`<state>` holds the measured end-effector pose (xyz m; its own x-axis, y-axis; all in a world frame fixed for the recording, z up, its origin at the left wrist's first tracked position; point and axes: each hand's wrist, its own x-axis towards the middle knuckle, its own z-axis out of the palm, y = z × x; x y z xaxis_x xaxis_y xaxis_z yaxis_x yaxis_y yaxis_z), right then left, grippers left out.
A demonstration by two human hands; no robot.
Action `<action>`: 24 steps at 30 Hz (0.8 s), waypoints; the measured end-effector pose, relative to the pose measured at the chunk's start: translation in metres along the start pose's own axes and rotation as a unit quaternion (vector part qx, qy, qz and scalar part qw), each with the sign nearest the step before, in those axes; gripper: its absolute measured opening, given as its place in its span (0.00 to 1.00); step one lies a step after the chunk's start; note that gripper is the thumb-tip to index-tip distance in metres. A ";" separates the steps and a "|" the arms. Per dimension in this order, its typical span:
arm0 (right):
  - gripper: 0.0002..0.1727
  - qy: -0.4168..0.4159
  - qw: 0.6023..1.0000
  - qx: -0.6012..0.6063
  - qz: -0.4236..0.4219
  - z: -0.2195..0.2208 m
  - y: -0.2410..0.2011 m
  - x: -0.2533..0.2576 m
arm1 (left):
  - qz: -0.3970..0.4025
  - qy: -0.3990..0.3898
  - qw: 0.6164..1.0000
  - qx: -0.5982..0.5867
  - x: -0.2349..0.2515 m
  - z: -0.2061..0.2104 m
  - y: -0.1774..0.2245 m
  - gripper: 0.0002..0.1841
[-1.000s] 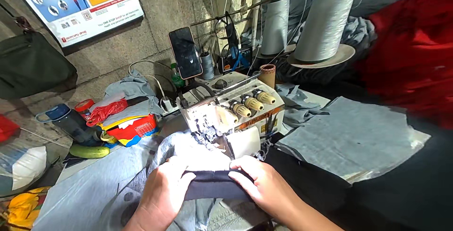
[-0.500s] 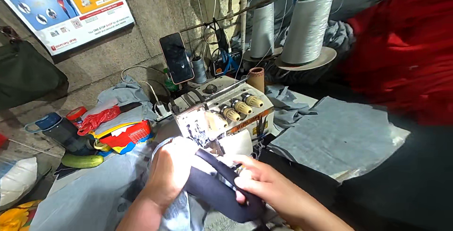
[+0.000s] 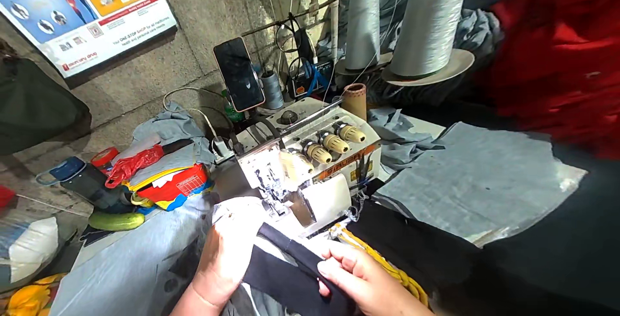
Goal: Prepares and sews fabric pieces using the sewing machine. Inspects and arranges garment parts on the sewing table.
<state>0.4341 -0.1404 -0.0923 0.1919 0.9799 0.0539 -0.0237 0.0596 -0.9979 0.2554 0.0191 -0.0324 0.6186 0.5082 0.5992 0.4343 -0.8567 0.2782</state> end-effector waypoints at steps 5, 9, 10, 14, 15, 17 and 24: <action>0.09 0.049 0.988 -0.139 -0.044 0.002 0.007 0.000 | 0.004 -0.056 0.998 0.043 0.016 0.005 -0.005 0.11; 0.17 0.047 0.975 -0.204 -0.075 0.004 0.004 -0.008 | -0.051 -0.127 0.990 0.044 0.031 0.004 -0.001 0.10; 0.17 0.042 0.977 -0.196 -0.078 0.003 0.004 -0.011 | -0.067 -0.121 0.989 0.047 0.032 0.006 -0.002 0.10; 0.18 0.019 0.988 -0.131 -0.076 0.002 -0.003 -0.017 | -0.190 -0.336 0.911 0.147 0.051 0.002 0.005 0.25; 0.18 0.022 0.991 -0.114 -0.074 0.003 -0.004 -0.018 | -0.185 -0.369 0.895 0.170 0.057 0.005 0.005 0.24; 0.17 0.034 0.995 -0.075 -0.058 0.003 -0.008 -0.017 | -0.176 -0.399 0.880 0.189 0.071 0.011 0.005 0.24; 0.17 0.026 0.998 -0.027 -0.051 0.010 -0.012 -0.005 | -0.185 -0.433 0.863 0.184 0.097 0.021 0.003 0.25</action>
<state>0.4235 -0.1436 -0.0804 0.2414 0.9579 0.1556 0.0512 0.1475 -0.9877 0.3304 0.0671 0.0106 0.5815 0.7526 -0.3088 0.7865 -0.6172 -0.0231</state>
